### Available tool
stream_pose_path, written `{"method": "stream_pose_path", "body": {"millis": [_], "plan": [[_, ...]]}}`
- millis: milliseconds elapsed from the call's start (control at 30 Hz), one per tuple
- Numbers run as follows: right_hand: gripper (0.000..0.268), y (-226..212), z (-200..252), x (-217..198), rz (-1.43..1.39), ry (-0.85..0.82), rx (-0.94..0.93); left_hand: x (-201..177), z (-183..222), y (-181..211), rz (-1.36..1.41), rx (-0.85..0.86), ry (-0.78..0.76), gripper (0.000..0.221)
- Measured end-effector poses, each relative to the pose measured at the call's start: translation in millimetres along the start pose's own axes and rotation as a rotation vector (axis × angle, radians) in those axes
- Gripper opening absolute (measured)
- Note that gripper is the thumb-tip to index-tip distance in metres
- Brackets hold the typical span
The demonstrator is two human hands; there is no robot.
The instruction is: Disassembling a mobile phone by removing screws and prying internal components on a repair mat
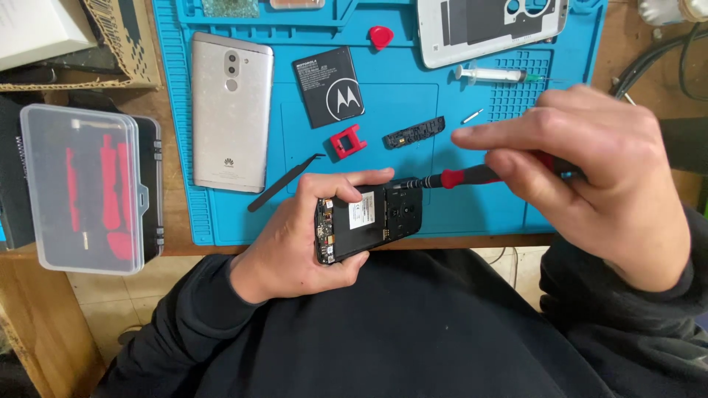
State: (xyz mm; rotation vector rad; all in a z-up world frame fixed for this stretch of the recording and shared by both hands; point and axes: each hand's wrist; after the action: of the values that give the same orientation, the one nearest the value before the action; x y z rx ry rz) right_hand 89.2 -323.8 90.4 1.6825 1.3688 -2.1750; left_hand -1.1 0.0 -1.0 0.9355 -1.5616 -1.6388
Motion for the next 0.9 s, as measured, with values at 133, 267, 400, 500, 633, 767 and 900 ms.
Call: {"method": "stream_pose_path", "body": {"millis": [133,267,400,500,633,767,900], "plan": [[0.037,0,11,-4,-0.079,-0.013,-0.011,0,1,1,-0.016,-0.007,0.009,0.065],[0.043,5,26,-6,-0.036,-0.044,0.046,-3,-1,3,-0.020,-0.004,-0.013,0.061],[0.043,13,49,-7,-0.100,0.062,0.171,-4,-1,3,0.020,-0.037,-0.049,0.064],[0.043,29,81,7,-0.214,0.261,0.160,-7,-3,6,0.086,-0.043,-0.059,0.060],[0.038,39,105,28,-0.294,0.355,0.193,-8,-3,7,0.153,-0.096,-0.072,0.058],[0.037,40,120,50,-0.355,0.469,0.224,-8,-4,8,0.140,-0.081,-0.064,0.055],[0.037,39,120,72,-0.446,0.609,0.237,-7,-5,5,0.203,-0.083,-0.058,0.054]]}}
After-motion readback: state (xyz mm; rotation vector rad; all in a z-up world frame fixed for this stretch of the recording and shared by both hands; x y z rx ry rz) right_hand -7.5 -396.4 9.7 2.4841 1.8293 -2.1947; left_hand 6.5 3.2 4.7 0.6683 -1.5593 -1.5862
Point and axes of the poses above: each hand's wrist, its own z-axis away from the middle knuckle, its own x-axis out of the palm, y = z × x, and after that the axes turned 2 degrees about -x, right-handed
